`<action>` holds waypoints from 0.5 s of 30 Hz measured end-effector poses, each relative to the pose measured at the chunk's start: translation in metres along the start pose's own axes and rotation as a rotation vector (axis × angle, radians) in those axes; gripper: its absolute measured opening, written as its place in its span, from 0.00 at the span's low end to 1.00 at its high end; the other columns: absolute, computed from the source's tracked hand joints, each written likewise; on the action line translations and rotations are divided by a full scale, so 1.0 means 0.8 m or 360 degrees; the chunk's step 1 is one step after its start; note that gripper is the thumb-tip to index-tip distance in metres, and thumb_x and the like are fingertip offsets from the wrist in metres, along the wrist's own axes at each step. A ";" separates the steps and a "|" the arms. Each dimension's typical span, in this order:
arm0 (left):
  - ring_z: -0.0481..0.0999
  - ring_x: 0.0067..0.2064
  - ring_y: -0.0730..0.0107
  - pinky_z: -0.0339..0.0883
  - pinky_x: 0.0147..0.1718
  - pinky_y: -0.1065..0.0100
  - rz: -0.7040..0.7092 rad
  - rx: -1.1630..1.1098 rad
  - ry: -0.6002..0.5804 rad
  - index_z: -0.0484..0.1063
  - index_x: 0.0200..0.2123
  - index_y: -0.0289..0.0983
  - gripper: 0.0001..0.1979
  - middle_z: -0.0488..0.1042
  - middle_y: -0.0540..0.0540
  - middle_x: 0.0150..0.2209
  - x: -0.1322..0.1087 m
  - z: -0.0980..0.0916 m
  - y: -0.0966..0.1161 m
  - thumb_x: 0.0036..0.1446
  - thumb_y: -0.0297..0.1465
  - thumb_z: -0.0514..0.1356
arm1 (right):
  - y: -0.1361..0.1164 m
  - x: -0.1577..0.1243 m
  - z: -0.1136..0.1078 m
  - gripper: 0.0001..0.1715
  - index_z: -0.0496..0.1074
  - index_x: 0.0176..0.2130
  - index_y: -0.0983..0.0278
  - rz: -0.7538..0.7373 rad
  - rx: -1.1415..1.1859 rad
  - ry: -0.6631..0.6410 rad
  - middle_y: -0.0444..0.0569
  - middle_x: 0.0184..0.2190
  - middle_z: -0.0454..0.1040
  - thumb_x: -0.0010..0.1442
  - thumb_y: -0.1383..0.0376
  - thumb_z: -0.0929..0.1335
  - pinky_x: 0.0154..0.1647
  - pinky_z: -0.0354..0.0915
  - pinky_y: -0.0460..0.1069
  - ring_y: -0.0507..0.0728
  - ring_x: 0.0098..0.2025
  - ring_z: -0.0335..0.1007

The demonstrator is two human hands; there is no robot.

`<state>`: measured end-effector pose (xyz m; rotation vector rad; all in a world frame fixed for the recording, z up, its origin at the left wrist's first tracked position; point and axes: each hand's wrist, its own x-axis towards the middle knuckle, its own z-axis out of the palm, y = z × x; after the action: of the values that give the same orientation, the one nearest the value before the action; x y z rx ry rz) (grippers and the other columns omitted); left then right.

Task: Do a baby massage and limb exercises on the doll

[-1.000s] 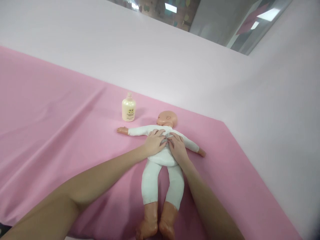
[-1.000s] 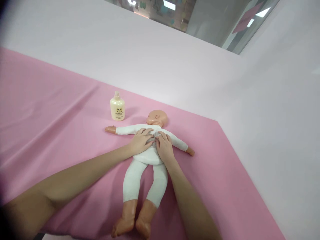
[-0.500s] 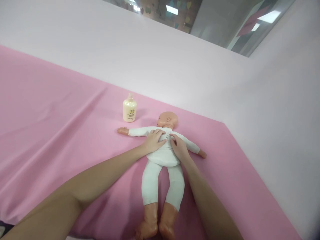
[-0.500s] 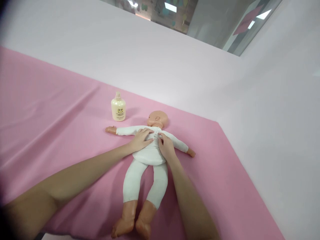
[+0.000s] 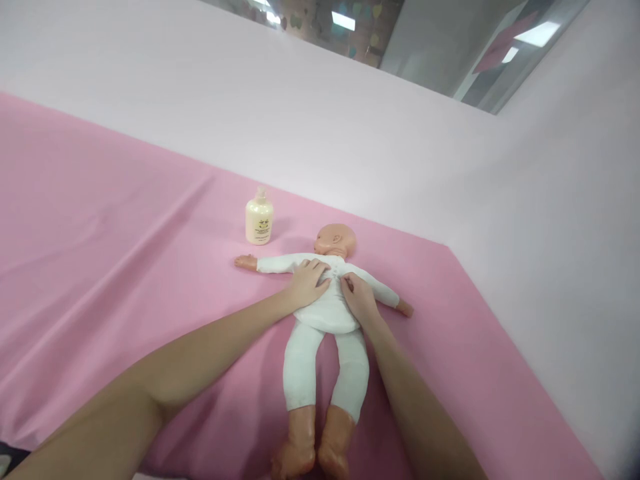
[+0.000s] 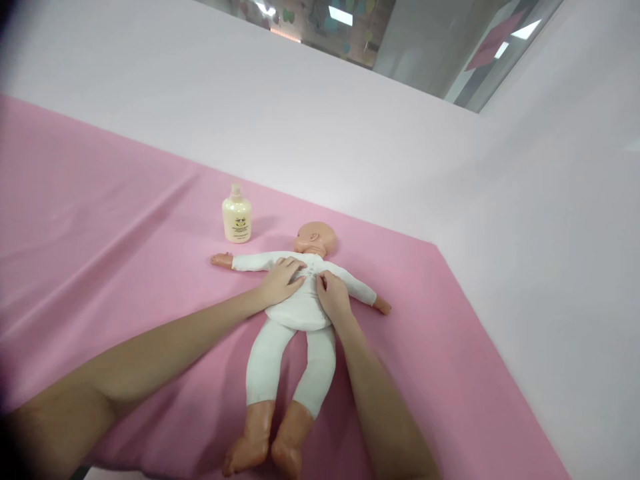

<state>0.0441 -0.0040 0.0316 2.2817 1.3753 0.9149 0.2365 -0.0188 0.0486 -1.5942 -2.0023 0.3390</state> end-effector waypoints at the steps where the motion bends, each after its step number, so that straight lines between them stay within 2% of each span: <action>1: 0.70 0.53 0.53 0.65 0.56 0.52 0.0004 -0.0004 0.0005 0.71 0.52 0.38 0.14 0.74 0.43 0.53 0.000 0.000 0.000 0.66 0.35 0.57 | 0.001 0.000 0.000 0.13 0.67 0.33 0.59 -0.0011 0.0014 0.0006 0.44 0.23 0.71 0.68 0.59 0.61 0.34 0.62 0.50 0.58 0.29 0.69; 5: 0.71 0.51 0.54 0.66 0.55 0.53 0.0004 -0.0014 0.0012 0.71 0.48 0.38 0.10 0.75 0.43 0.50 0.000 -0.001 0.000 0.66 0.33 0.56 | 0.006 -0.002 0.004 0.13 0.67 0.33 0.59 -0.0070 0.0076 0.0035 0.43 0.23 0.69 0.67 0.57 0.61 0.35 0.64 0.51 0.58 0.28 0.67; 7: 0.71 0.50 0.54 0.67 0.54 0.54 0.0007 -0.0010 0.0013 0.71 0.47 0.38 0.09 0.75 0.43 0.49 0.000 -0.002 -0.001 0.66 0.33 0.55 | 0.009 -0.002 0.006 0.12 0.69 0.35 0.59 -0.0147 0.0086 0.0106 0.46 0.28 0.72 0.66 0.58 0.62 0.40 0.67 0.53 0.60 0.33 0.70; 9: 0.71 0.50 0.55 0.67 0.53 0.54 0.0014 0.0001 0.0010 0.70 0.46 0.38 0.08 0.76 0.43 0.47 0.000 -0.002 -0.001 0.67 0.32 0.54 | 0.012 -0.003 0.009 0.12 0.73 0.40 0.61 -0.0251 0.0077 0.0209 0.52 0.37 0.76 0.65 0.59 0.62 0.49 0.68 0.57 0.62 0.43 0.72; 11: 0.72 0.50 0.55 0.68 0.53 0.53 0.0019 0.0031 0.0019 0.70 0.46 0.38 0.09 0.75 0.42 0.47 -0.001 -0.001 -0.001 0.67 0.32 0.54 | 0.015 -0.003 0.011 0.18 0.73 0.49 0.63 -0.0320 0.0050 0.0277 0.57 0.49 0.76 0.65 0.59 0.63 0.60 0.64 0.60 0.65 0.54 0.70; 13: 0.72 0.51 0.54 0.67 0.55 0.52 0.0040 0.0078 0.0062 0.71 0.47 0.38 0.10 0.75 0.41 0.50 -0.003 0.000 -0.002 0.67 0.33 0.53 | 0.017 -0.004 0.012 0.26 0.70 0.59 0.64 -0.0321 0.0015 0.0253 0.60 0.59 0.71 0.66 0.58 0.62 0.67 0.58 0.63 0.66 0.64 0.64; 15: 0.71 0.55 0.53 0.65 0.59 0.51 0.0081 0.0114 0.0141 0.70 0.50 0.37 0.13 0.73 0.38 0.55 -0.005 0.003 -0.004 0.67 0.33 0.53 | 0.019 -0.004 0.011 0.32 0.64 0.66 0.62 -0.0298 -0.0009 0.0144 0.59 0.68 0.63 0.67 0.56 0.61 0.71 0.53 0.64 0.66 0.70 0.56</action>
<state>0.0422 -0.0061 0.0266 2.3654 1.4141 1.0094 0.2447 -0.0167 0.0324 -1.3860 -2.0639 0.1865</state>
